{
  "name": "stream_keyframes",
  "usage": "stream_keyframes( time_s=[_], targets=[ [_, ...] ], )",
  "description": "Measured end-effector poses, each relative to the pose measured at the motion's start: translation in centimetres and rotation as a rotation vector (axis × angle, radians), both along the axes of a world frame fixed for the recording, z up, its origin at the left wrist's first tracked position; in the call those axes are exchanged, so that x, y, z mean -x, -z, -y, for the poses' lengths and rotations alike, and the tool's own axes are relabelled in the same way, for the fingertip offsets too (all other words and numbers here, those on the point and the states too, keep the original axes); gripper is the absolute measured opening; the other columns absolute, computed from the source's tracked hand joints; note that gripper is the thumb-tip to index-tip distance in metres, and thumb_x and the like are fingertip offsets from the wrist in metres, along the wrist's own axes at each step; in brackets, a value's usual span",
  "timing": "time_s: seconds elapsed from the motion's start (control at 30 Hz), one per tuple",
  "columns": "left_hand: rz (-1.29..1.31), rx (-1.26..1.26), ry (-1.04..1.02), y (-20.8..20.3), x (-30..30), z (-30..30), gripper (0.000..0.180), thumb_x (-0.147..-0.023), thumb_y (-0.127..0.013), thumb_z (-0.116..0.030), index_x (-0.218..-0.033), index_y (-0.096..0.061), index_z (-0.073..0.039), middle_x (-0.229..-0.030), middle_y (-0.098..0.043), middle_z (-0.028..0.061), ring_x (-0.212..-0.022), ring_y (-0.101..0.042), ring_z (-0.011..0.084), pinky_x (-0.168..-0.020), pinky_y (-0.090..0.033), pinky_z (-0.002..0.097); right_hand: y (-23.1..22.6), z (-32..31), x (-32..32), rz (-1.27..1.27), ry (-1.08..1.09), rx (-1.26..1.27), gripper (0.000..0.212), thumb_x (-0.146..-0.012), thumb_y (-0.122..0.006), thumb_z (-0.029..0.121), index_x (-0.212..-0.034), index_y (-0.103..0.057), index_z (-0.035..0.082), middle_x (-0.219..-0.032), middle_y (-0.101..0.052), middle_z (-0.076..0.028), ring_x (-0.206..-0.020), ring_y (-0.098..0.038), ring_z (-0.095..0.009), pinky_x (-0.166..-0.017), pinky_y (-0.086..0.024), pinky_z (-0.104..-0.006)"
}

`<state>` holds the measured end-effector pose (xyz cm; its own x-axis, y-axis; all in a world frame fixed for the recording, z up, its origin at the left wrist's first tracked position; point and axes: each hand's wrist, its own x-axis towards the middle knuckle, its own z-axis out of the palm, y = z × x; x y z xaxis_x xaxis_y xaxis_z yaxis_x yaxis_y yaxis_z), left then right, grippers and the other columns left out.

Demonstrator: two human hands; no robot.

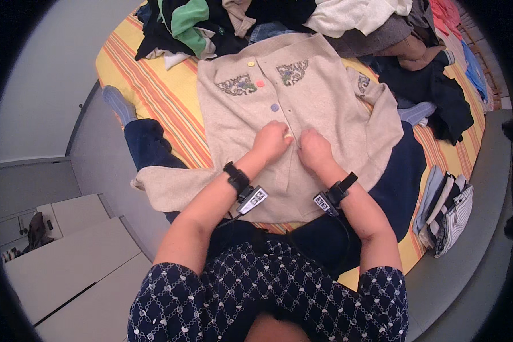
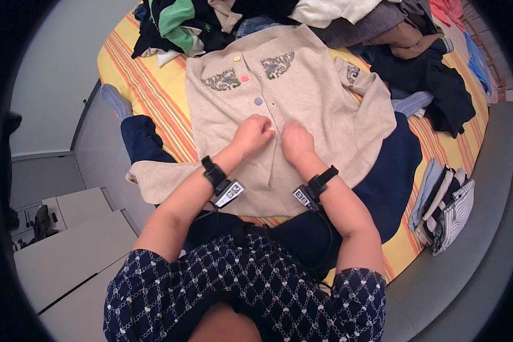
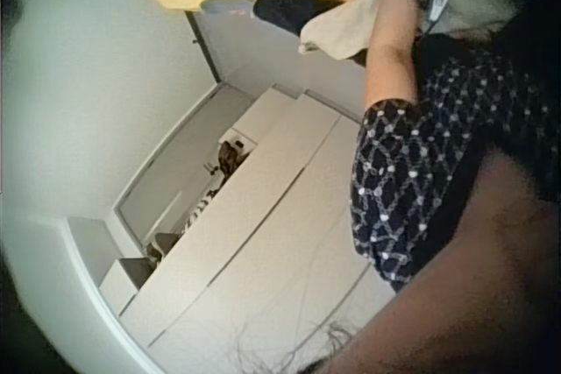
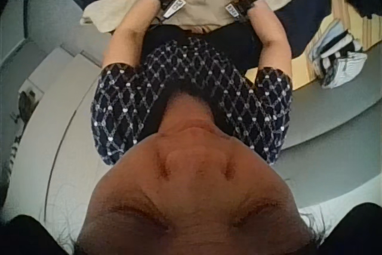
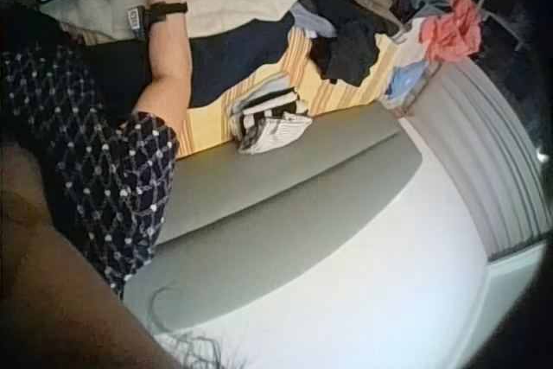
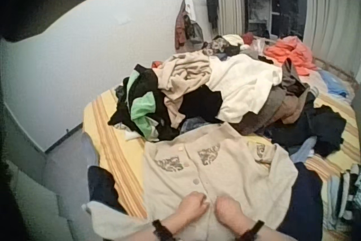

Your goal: The person sits on a bed and folds several garments one by one. They button a striped shirt, fold it, then fold a beige cardigan and a white t-shirt, placing each folded item into a growing stack.

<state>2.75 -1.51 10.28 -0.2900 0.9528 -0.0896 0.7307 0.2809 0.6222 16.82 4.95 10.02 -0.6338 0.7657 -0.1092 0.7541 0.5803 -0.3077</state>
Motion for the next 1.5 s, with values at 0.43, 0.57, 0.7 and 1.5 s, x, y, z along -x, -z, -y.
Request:
stream_keyframes(
  time_s=[0.43, 0.57, 0.7, 1.5],
  targets=[
    [0.780, 0.131, -0.266, 3.1, -0.4, -0.8, 0.008, -0.078, -0.067, -0.004, -0.078, -0.060, -0.002, -0.067, -0.061, 0.0044, -0.058, -0.059, 0.0130, -0.051, -0.049, 0.0258, 0.2, -1.9, 0.4, -0.388, 0.272, 0.468, 0.016, -0.069, -0.067, 0.013, -0.079, -0.065, 0.000, -0.069, -0.063, -0.016, -0.061, -0.061, -0.022, -0.059, -0.047, -0.0333],
    [1.086, 0.171, -0.382, 2.8, -0.6, -0.5, 0.007, -0.079, -0.066, -0.002, -0.080, -0.059, -0.002, -0.071, -0.061, 0.0055, -0.057, -0.059, 0.0130, -0.052, -0.051, 0.0250, 1.8, -1.9, -0.2, -0.595, 0.306, 0.782, 0.009, -0.074, -0.063, 0.004, -0.080, -0.066, -0.001, -0.068, -0.064, -0.008, -0.059, -0.057, -0.013, -0.057, -0.046, -0.0284],
    [1.087, 0.157, -0.367, 2.7, -0.7, -0.6, 0.007, -0.080, -0.066, -0.002, -0.081, -0.059, -0.001, -0.071, -0.062, 0.0058, -0.058, -0.060, 0.0133, -0.053, -0.052, 0.0252, 2.2, -2.2, -1.4, -0.726, 0.307, 1.116, 0.011, -0.077, -0.062, 0.004, -0.085, -0.066, -0.002, -0.074, -0.065, -0.004, -0.063, -0.058, -0.010, -0.057, -0.046, -0.0234],
    [1.064, 0.079, -0.581, 2.4, -1.4, -1.3, 0.014, -0.072, -0.060, 0.001, -0.070, -0.047, -0.002, -0.063, -0.055, 0.0083, -0.046, -0.057, 0.0165, -0.038, -0.048, 0.0283, 1.3, -0.9, -0.7, -0.736, 0.464, 1.055, 0.016, -0.074, -0.070, 0.015, -0.069, -0.062, 0.001, -0.062, -0.062, -0.006, -0.057, -0.059, -0.015, -0.053, -0.046, -0.0301]
  ],
)
